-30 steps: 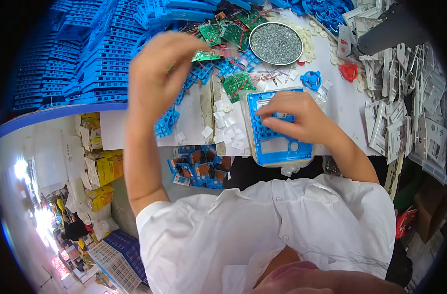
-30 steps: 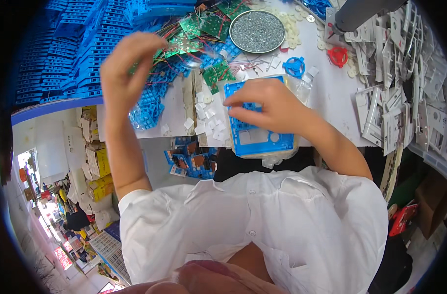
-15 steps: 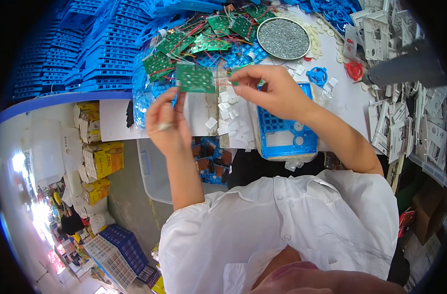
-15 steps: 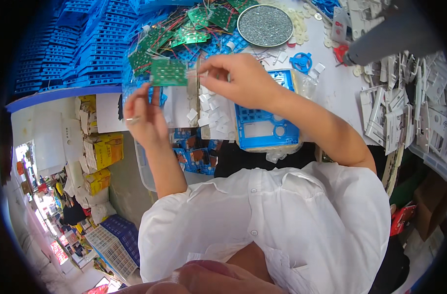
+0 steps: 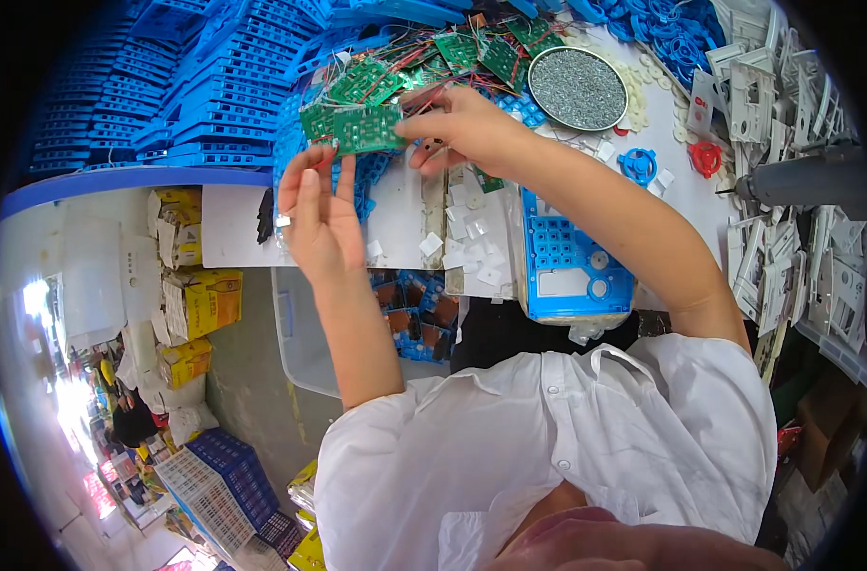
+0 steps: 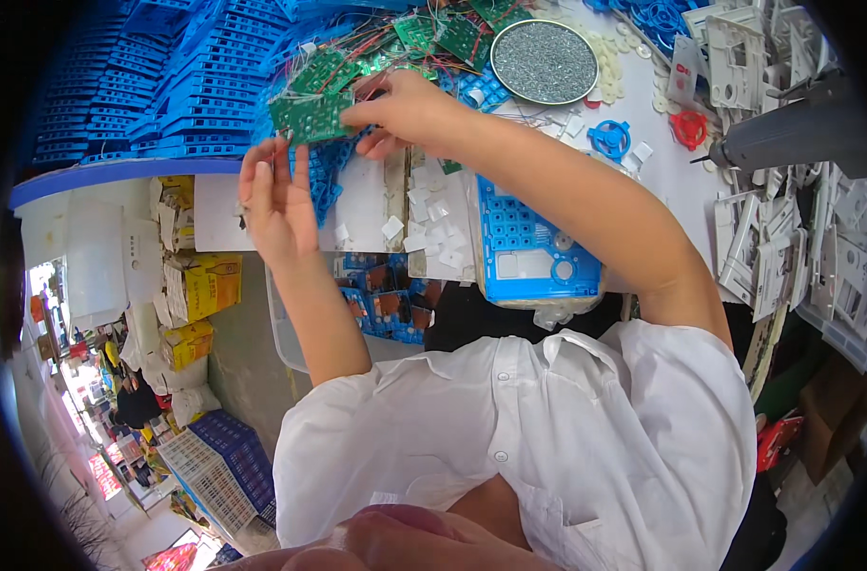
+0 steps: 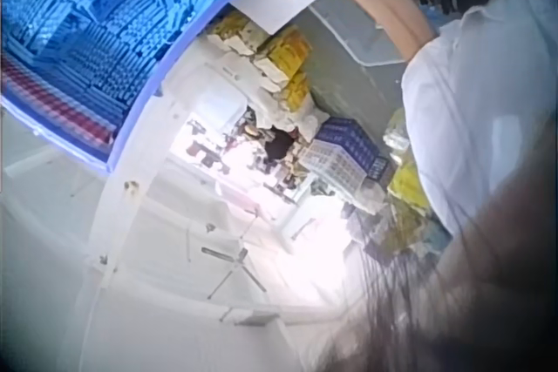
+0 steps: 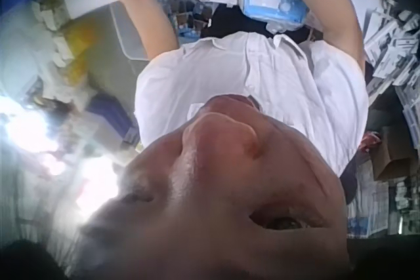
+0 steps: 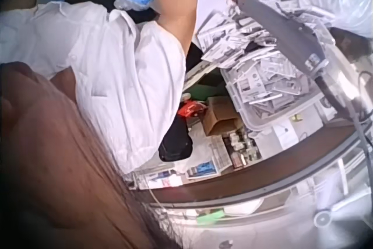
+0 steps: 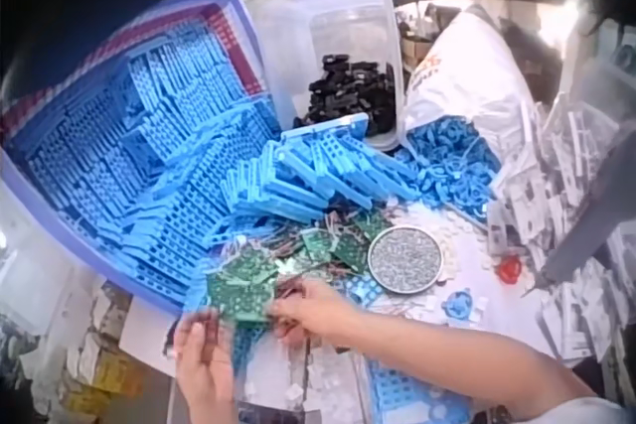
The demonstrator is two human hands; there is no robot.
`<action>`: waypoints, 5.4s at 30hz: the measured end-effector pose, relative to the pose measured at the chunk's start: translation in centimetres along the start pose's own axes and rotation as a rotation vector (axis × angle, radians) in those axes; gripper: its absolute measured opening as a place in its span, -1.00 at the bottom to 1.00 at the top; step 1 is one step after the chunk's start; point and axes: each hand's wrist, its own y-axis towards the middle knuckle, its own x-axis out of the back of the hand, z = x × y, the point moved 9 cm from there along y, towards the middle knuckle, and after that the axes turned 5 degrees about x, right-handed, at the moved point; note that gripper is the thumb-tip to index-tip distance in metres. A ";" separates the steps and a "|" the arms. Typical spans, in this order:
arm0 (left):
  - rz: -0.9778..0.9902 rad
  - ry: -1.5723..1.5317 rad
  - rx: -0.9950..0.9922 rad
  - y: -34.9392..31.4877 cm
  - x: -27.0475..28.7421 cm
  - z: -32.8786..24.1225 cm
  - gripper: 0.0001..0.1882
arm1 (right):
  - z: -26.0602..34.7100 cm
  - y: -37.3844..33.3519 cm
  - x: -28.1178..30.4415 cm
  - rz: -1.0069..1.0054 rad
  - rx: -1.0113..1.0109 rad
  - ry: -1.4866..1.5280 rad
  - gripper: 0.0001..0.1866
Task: Assembling electronic components and wires into a blue plastic housing using glue.
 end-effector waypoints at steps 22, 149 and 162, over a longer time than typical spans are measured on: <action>0.225 0.165 0.002 11.5 -5.8 -15.0 -0.73 | 7.8 0.0 7.2 -0.052 0.324 -0.123 -0.57; 0.056 1.341 0.250 -4.3 2.3 0.9 -0.79 | 5.4 -17.8 13.0 -0.127 0.332 -0.513 -0.89; 0.113 1.302 0.208 -7.0 0.4 2.1 -0.83 | 4.5 -17.7 9.1 -0.095 0.353 -0.550 -0.86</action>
